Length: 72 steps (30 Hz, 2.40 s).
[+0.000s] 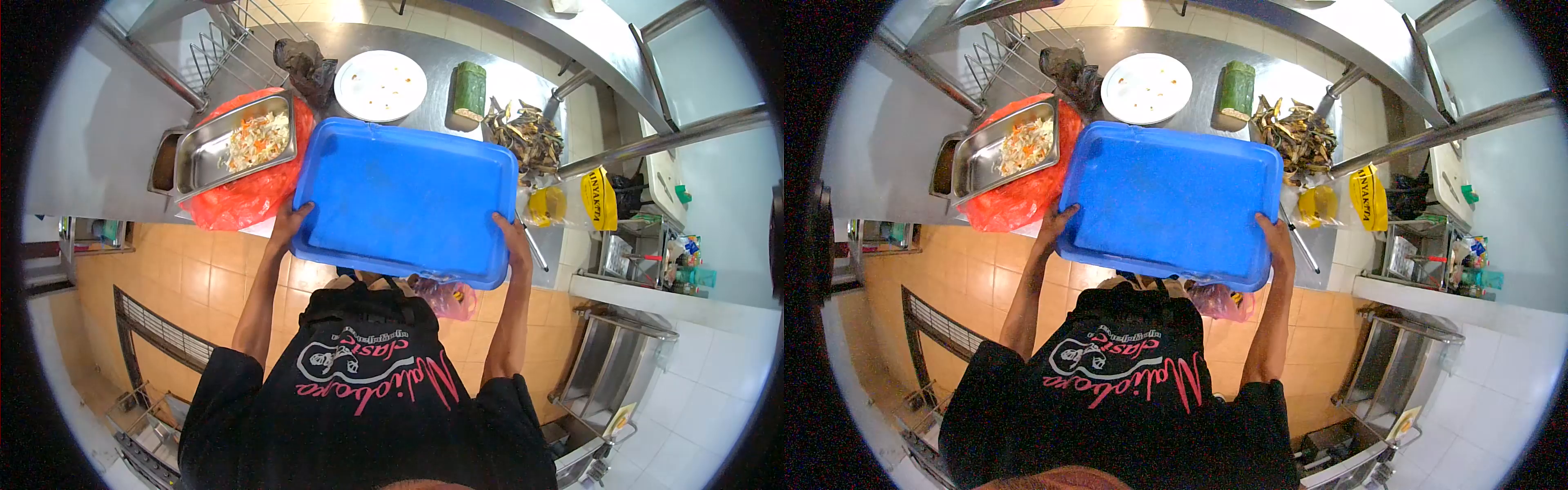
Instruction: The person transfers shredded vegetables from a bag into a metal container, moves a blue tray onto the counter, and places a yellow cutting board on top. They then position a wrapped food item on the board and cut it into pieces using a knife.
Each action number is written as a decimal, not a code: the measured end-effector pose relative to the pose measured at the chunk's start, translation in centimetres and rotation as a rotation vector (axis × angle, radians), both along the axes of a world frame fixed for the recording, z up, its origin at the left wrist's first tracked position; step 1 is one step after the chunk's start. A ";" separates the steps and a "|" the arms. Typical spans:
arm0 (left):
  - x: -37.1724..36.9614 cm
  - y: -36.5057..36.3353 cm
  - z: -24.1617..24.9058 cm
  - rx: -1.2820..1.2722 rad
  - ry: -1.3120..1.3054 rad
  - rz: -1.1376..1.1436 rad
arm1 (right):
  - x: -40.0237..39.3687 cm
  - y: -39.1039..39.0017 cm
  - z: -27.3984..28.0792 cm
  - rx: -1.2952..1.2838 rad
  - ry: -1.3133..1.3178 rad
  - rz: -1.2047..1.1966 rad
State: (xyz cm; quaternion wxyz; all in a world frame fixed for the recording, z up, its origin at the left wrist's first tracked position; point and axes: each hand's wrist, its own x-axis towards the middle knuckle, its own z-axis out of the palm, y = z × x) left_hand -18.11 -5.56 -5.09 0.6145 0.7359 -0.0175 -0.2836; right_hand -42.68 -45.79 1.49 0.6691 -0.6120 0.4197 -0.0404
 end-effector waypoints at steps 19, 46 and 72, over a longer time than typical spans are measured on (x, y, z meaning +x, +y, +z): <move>-0.7 -2.3 0.2 0.121 -0.371 -0.068 | -0.4 -2.6 -2.6 -0.082 -0.004 0.001; -0.6 -2.1 2.3 0.071 -0.329 -0.085 | -2.7 -2.3 -1.9 -0.151 -0.189 -0.001; -1.4 -2.0 11.2 -0.220 0.156 -0.199 | -8.1 2.4 6.9 -0.149 -0.074 -0.139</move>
